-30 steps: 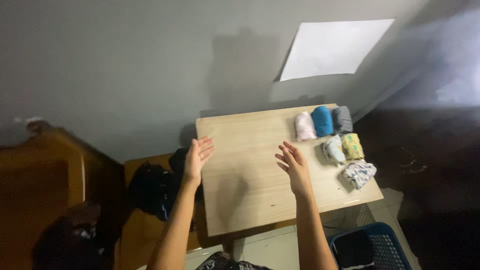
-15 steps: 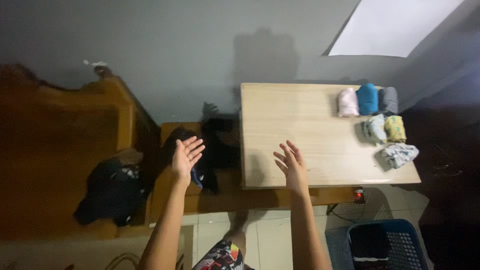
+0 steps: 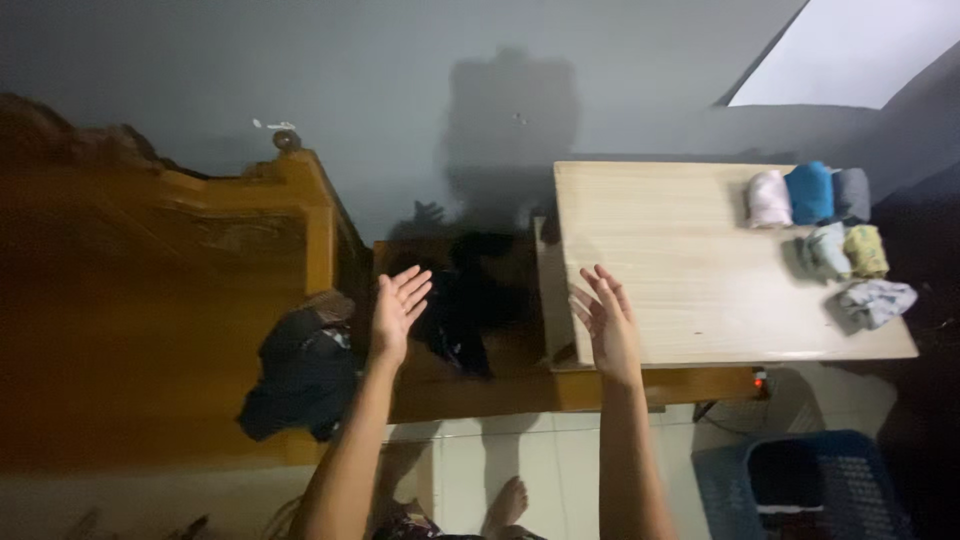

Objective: The person folds several pieces of clothing on a small wooden table, including a pink garment, a black shirt, and a black patterned cloth. The person places folded items into a blue laundry basket.

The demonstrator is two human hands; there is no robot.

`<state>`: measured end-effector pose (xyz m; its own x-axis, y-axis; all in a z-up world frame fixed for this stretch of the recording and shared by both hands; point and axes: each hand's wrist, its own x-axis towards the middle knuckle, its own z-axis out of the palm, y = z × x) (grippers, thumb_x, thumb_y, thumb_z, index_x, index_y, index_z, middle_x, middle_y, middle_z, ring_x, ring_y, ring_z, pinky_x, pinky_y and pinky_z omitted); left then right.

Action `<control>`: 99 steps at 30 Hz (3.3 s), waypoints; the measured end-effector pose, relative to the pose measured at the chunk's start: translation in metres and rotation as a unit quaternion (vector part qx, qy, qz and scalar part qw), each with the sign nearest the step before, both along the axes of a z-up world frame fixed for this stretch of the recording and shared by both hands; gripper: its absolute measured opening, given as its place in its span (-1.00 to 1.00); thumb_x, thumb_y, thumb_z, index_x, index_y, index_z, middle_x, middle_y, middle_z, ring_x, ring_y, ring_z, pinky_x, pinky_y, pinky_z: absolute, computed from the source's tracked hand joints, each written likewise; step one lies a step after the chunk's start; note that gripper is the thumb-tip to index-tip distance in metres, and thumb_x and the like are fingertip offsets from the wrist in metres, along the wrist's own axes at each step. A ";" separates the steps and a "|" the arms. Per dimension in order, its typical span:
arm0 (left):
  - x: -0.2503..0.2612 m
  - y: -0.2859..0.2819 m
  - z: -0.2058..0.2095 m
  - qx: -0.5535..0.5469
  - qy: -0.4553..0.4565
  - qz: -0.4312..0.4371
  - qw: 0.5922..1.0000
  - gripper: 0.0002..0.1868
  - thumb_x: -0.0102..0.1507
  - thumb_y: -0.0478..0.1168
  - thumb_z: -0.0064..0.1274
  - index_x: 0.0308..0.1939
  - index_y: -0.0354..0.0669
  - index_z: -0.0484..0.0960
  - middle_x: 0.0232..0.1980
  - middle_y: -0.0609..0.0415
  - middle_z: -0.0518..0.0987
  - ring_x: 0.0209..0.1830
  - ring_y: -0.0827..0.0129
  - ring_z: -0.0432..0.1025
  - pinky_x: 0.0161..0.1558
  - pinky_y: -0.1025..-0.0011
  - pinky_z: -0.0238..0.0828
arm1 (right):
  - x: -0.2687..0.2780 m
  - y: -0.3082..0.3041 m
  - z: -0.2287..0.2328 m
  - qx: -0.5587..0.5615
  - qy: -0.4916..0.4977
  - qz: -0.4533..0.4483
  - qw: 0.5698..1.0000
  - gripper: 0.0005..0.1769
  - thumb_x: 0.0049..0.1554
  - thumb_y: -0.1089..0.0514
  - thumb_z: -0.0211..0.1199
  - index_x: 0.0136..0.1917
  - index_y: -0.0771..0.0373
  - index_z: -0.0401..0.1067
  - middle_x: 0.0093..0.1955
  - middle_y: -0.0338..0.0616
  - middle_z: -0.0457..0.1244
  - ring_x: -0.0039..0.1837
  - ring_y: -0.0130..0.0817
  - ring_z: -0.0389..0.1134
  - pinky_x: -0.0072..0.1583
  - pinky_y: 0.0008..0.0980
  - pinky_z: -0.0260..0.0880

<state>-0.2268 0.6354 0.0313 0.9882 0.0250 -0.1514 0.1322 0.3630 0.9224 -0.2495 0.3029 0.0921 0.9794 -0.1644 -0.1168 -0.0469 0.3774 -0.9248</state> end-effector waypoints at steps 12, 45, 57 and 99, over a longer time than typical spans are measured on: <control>0.094 0.125 -0.031 0.045 0.015 -0.131 0.990 -0.15 0.39 0.35 -0.61 0.44 -0.21 0.32 0.51 -0.10 0.37 0.56 0.10 0.20 0.51 0.05 0.00 | 0.024 0.130 -0.066 -0.021 0.061 -0.175 0.982 -0.25 0.31 -0.19 -0.08 0.58 0.33 0.06 0.56 0.10 0.11 0.50 -0.06 0.20 0.44 -0.07 0.20; 0.194 0.076 -0.474 0.539 0.081 -0.275 0.792 -0.39 0.09 0.08 0.24 0.23 0.22 0.51 0.47 -0.26 0.17 0.43 -0.24 0.17 0.40 -0.05 0.18 | 0.138 0.226 -0.525 0.273 0.206 -0.204 0.917 -0.35 0.15 -0.20 0.29 0.31 0.31 0.38 0.26 0.02 0.32 0.26 -0.08 0.33 0.26 -0.10 0.36; 0.221 0.084 -0.514 0.596 0.063 -0.335 0.727 -0.53 0.14 0.07 0.28 -0.14 -0.29 0.71 -0.02 -0.25 0.62 -0.01 -0.07 0.51 0.06 0.07 0.47 | 0.136 0.199 -0.550 -0.553 0.208 -0.122 0.798 -0.22 0.07 0.04 0.34 0.52 0.16 0.23 0.47 0.03 0.10 0.47 -0.04 0.12 0.44 -0.15 0.16; 0.161 -0.124 0.175 -0.439 0.002 -0.381 0.813 -0.84 0.30 -0.05 0.26 -0.09 0.10 0.70 -0.33 0.37 0.50 -0.30 0.47 0.32 -0.17 0.43 0.16 | -0.048 0.055 0.101 0.330 -0.244 -0.297 0.862 -0.55 0.16 -0.22 0.29 -0.06 0.21 0.60 0.11 -0.08 0.42 0.27 -0.11 0.40 0.41 -0.03 0.34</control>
<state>-0.0657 0.5118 0.2066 0.6652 -0.7144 0.2172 0.6300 0.6931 0.3502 -0.2978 0.3577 0.1930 0.7048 -0.7090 0.0252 0.6694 0.6528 -0.3547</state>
